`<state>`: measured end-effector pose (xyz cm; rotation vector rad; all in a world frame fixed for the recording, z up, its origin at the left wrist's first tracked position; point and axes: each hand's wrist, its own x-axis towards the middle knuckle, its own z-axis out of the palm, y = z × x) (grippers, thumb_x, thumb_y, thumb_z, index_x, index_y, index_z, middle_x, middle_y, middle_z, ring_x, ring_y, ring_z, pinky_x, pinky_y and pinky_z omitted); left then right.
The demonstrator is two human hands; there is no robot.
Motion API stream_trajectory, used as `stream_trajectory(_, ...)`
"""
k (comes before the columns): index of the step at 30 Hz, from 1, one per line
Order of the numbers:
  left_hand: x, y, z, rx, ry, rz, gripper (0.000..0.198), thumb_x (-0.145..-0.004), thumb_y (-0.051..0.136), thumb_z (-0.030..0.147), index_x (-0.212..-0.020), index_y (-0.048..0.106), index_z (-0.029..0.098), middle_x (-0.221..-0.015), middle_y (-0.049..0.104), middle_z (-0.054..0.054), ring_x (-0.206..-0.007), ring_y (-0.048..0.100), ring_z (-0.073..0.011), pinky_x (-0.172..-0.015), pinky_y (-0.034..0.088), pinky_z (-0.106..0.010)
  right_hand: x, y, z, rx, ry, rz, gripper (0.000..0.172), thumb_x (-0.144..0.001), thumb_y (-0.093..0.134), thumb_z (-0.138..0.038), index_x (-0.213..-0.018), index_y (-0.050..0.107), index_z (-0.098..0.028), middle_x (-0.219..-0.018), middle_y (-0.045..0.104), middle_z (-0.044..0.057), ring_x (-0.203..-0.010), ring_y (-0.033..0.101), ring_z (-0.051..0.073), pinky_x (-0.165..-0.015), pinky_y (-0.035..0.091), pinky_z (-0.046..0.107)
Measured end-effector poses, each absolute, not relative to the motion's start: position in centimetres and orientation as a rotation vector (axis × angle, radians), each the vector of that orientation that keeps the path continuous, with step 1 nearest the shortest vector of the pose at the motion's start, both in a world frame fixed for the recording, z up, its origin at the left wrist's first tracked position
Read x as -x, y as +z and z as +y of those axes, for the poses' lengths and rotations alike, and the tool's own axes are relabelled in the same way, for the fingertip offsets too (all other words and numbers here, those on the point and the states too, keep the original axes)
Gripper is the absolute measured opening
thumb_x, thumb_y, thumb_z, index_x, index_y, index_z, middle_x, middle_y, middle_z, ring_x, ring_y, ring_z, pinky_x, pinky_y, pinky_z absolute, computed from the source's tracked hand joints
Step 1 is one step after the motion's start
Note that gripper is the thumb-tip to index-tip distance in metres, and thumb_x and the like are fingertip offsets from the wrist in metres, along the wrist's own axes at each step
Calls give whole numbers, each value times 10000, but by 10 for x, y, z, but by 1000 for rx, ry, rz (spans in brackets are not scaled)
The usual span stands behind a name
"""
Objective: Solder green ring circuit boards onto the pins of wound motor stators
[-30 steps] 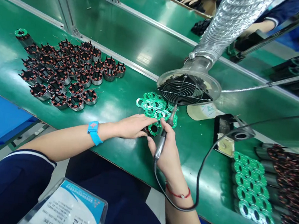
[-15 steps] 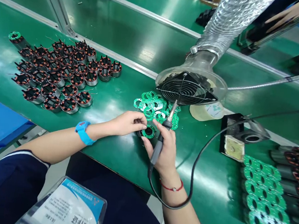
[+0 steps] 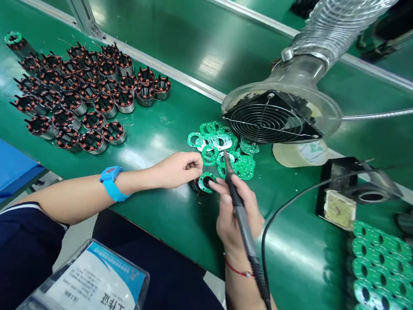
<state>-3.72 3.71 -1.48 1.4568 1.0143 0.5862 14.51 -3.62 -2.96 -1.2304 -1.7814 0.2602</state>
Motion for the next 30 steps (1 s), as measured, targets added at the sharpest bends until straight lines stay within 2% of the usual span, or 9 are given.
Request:
stream_trajectory(3, 38, -17, 38, -1495, 568, 1028, 127, -813, 522, 97, -714, 488, 168, -644, 484, 63, -629, 449, -91, -625, 357, -234, -149, -32, -42, 1201, 321, -1538, 308, -965, 558, -297, -1252, 606, -197, -817, 746, 27, -761, 734, 218, -748, 557, 388)
stream_trajectory(7, 38, -17, 39, -1519, 545, 1033, 135, -793, 507, 82, -702, 469, 173, -627, 467, 67, -615, 434, -88, -608, 340, -233, -154, -34, -45, 1058, 381, -1365, 207, -956, 557, -324, -1059, 694, -206, -718, 670, -12, -474, 611, 145, -527, 481, 324)
stream_trajectory(11, 37, -15, 39, -1503, 538, 1043, 140, -796, 504, 85, -697, 464, 175, -620, 460, 68, -604, 428, -88, -599, 340, -237, -156, -33, -45, 976, 451, -1430, 186, -936, 567, -300, -989, 708, -191, -575, 590, -38, -441, 540, 130, -511, 426, 307)
stream_trajectory(19, 38, -15, 37, -1510, 543, 1057, 132, -800, 513, 91, -709, 471, 177, -634, 470, 65, -612, 437, -90, -601, 346, -237, -158, -31, -46, 976, 450, -1501, 170, -932, 572, -287, -1005, 702, -204, -617, 611, -24, -451, 545, 137, -482, 414, 308)
stream_trajectory(23, 37, -15, 37, -1527, 543, 1057, 133, -799, 519, 91, -710, 471, 177, -641, 479, 64, -621, 445, -92, -610, 351, -239, -154, -34, -46, 1059, 348, -1461, 262, -955, 562, -269, -1202, 637, -226, -804, 716, 8, -562, 661, 153, -547, 512, 314)
stream_trajectory(26, 36, -14, 38, -1541, 532, 1063, 140, -798, 515, 84, -708, 464, 179, -637, 468, 65, -622, 440, -95, -611, 351, -243, -150, -35, -42, 1161, 390, -1591, 393, -963, 534, -219, -1353, 519, -261, -953, 758, 34, -859, 726, 209, -803, 568, 405)
stream_trajectory(28, 35, -12, 38, -1561, 530, 1074, 153, -798, 509, 79, -700, 452, 182, -635, 457, 65, -626, 430, -98, -613, 347, -246, -147, -35, -37, 1205, 442, -1798, 458, -936, 548, -198, -1383, 484, -273, -1167, 721, 70, -1109, 664, 250, -953, 522, 474)
stream_trajectory(30, 36, -11, 38, -1588, 532, 1085, 173, -803, 504, 78, -687, 433, 185, -639, 451, 61, -631, 419, -100, -619, 345, -249, -145, -35, -32, 1208, 483, -1998, 529, -906, 549, -184, -1417, 443, -277, -1333, 637, 90, -1231, 588, 274, -1000, 497, 498)
